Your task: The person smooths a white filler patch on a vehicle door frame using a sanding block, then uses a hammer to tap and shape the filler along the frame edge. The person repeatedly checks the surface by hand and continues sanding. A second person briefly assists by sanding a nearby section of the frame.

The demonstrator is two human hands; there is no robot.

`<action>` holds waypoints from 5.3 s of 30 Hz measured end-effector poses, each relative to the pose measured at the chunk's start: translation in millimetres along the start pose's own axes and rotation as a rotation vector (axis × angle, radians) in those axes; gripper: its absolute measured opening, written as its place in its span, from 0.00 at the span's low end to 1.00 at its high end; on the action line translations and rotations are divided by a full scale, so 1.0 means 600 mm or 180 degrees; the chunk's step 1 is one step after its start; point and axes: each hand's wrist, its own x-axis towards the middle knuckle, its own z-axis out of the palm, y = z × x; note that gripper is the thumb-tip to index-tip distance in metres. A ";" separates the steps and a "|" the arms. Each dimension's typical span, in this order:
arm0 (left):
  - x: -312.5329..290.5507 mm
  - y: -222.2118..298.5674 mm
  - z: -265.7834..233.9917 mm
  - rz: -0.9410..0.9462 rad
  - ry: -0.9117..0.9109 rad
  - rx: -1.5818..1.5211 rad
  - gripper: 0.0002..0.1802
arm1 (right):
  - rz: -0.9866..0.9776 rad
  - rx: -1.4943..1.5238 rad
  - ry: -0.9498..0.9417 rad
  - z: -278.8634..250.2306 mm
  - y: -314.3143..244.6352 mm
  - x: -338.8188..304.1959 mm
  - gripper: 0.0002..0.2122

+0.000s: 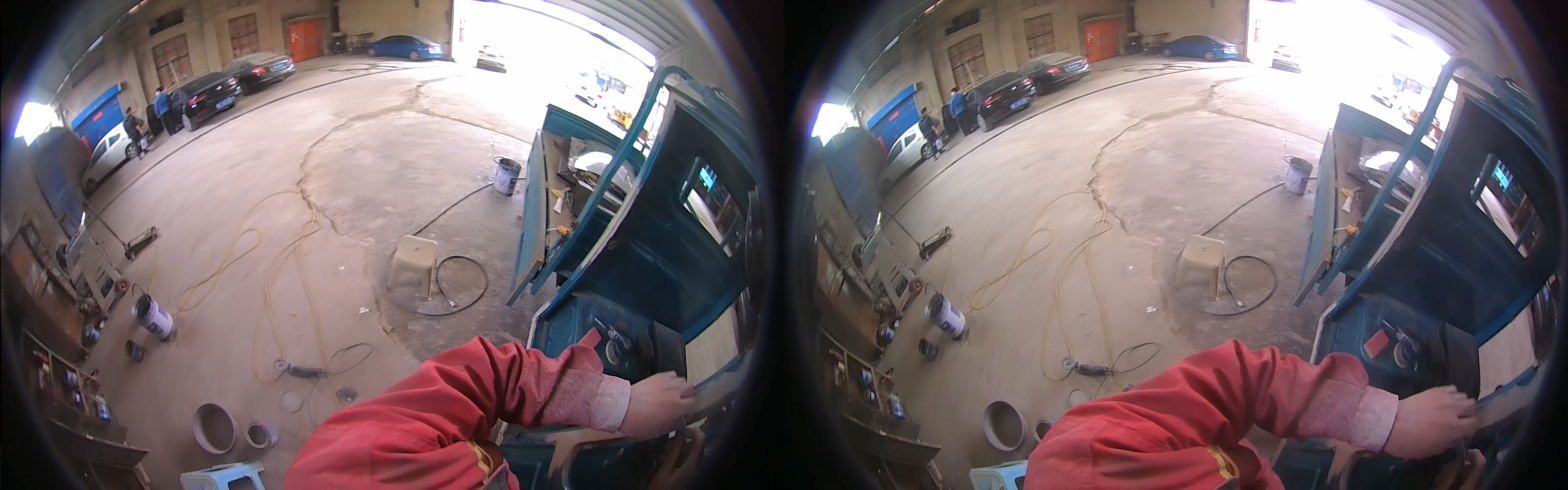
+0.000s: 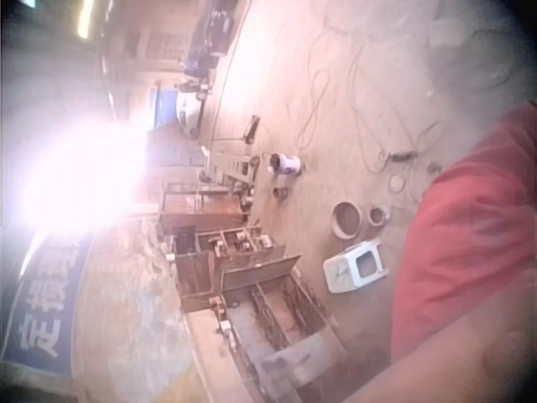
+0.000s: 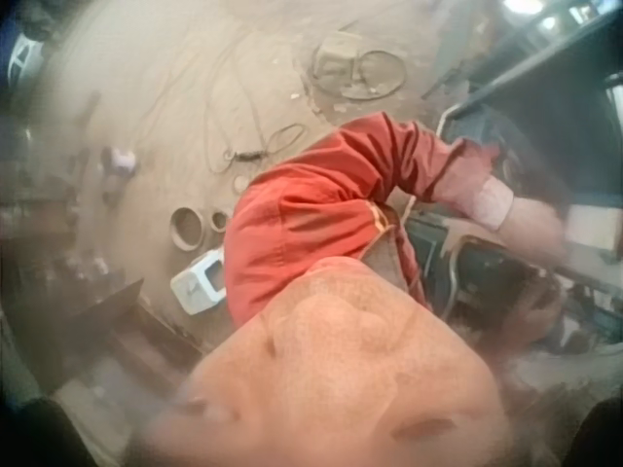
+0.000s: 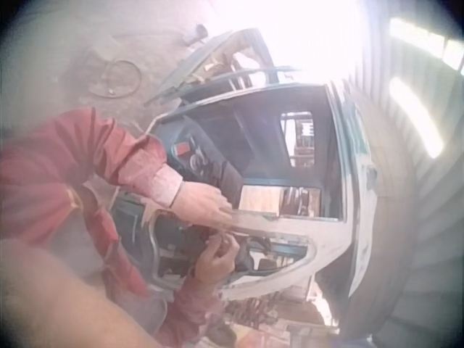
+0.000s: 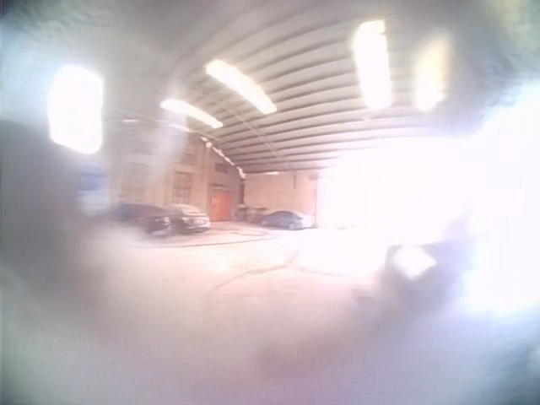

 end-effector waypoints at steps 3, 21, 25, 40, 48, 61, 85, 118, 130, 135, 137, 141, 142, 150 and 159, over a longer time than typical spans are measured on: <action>0.012 -0.006 0.008 0.0228 0.0560 0.0076 0.13 | 0.0374 0.0237 -0.0175 0.004 0.008 0.008 0.22; 0.156 -0.035 0.014 0.1032 0.0164 -0.0172 0.37 | -0.0997 -0.0930 0.2753 -0.048 0.047 -0.031 0.19; 0.233 -0.038 0.037 0.1280 0.0682 0.0215 0.38 | -0.0371 -0.1724 0.3017 -0.076 0.086 -0.022 0.30; 0.407 -0.008 0.016 0.2767 0.1361 0.1159 0.19 | 0.0274 -0.1754 0.2843 -0.062 0.104 -0.017 0.42; 0.430 0.017 0.008 0.3109 0.1399 0.1280 0.15 | 0.0170 -0.1794 0.2828 -0.061 0.111 -0.017 0.42; 0.425 0.029 -0.004 0.2832 0.1281 0.1348 0.14 | 0.0027 -0.1625 0.2780 -0.063 0.108 -0.012 0.43; 0.384 0.010 -0.005 0.0487 0.0391 0.0901 0.20 | 0.0323 -0.1218 0.2674 -0.061 0.107 -0.018 0.40; 0.330 0.014 0.041 -0.0089 0.0837 0.0694 0.20 | 0.0175 -0.1243 0.2891 -0.058 0.121 -0.015 0.41; 0.335 0.026 0.047 -0.0387 0.1039 0.0687 0.21 | 0.0035 -0.0934 0.2646 -0.065 0.130 -0.023 0.43; 0.331 0.033 0.048 -0.0524 0.1059 0.0761 0.22 | 0.0054 -0.0740 0.2484 -0.071 0.131 -0.028 0.42; 0.345 0.036 0.042 -0.0347 0.1104 0.0982 0.22 | 0.0028 -0.0653 0.2441 -0.073 0.130 -0.029 0.42; 0.346 0.041 0.040 -0.0436 0.1122 0.0934 0.22 | -0.0015 -0.0497 0.2442 -0.076 0.130 -0.029 0.44; 0.339 0.042 0.045 -0.0512 0.1038 0.0931 0.22 | -0.0012 -0.0441 0.2433 -0.076 0.131 -0.030 0.44; 0.347 0.028 0.055 0.0304 0.1462 0.1086 0.20 | -0.0082 -0.0427 0.2391 -0.076 0.135 -0.030 0.46; 0.303 0.041 0.083 -0.0906 0.1324 0.0610 0.21 | -0.0111 -0.0252 0.2320 -0.081 0.135 -0.033 0.46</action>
